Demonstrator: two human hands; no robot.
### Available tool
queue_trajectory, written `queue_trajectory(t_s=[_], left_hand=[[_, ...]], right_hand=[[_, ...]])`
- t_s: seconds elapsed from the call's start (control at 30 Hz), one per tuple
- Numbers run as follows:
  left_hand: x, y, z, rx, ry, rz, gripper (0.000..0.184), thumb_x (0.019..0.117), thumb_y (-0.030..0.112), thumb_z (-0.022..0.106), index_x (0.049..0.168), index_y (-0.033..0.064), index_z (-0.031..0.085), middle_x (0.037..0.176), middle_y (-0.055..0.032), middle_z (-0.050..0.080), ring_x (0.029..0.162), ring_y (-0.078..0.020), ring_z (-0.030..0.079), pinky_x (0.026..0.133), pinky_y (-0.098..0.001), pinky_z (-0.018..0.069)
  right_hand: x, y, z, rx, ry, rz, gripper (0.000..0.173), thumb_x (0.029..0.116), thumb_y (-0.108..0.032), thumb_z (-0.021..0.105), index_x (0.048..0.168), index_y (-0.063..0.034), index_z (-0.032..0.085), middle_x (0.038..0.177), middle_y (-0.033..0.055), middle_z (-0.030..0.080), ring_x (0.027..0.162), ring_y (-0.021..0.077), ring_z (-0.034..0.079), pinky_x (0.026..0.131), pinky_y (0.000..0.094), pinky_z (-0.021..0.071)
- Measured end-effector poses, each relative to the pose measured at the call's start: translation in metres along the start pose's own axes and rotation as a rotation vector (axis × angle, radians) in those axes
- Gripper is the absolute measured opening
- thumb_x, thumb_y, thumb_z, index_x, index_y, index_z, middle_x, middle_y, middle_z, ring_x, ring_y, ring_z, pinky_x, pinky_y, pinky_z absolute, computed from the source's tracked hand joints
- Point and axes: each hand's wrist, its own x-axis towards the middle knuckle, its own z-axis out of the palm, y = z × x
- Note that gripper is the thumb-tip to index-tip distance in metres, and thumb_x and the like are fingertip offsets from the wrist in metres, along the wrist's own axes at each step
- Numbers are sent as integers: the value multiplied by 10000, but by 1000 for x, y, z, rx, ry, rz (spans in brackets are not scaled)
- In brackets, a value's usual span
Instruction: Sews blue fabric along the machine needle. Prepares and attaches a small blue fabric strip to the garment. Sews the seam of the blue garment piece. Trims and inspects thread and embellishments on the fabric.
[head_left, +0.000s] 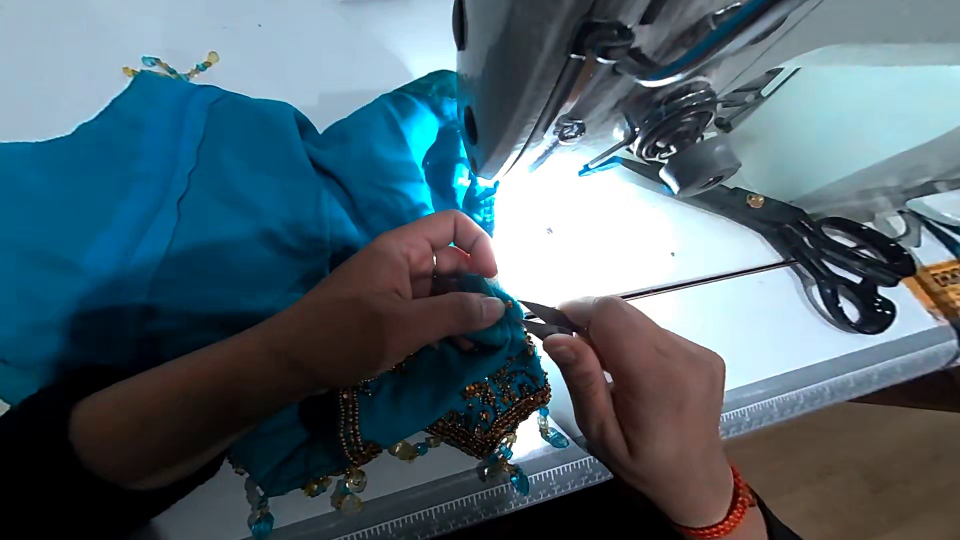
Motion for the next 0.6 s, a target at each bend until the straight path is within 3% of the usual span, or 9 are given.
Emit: queue_trajectory(t_s=[0.43,0.6], left_hand=[[1,-2,0,4,41,-12,251,895,-26,619,1083,118,536,857,29,706,666,-15,660,574,-134,542],[1,-2,0,11,41,-17,266,889,-20,629,1094,119,532,878,24,711,730,-30,690,619,-152,570]], right_hand=[[0,-2,2,-110,18,-35,478,1096,-413,366,862,-118,661,624,-22,469,510,110,448,448,264,271],[1,-3,2,-90,12,-37,462,1095,-408,371,858,-126,648,620,-27,453,510,108,442,451,260,272]])
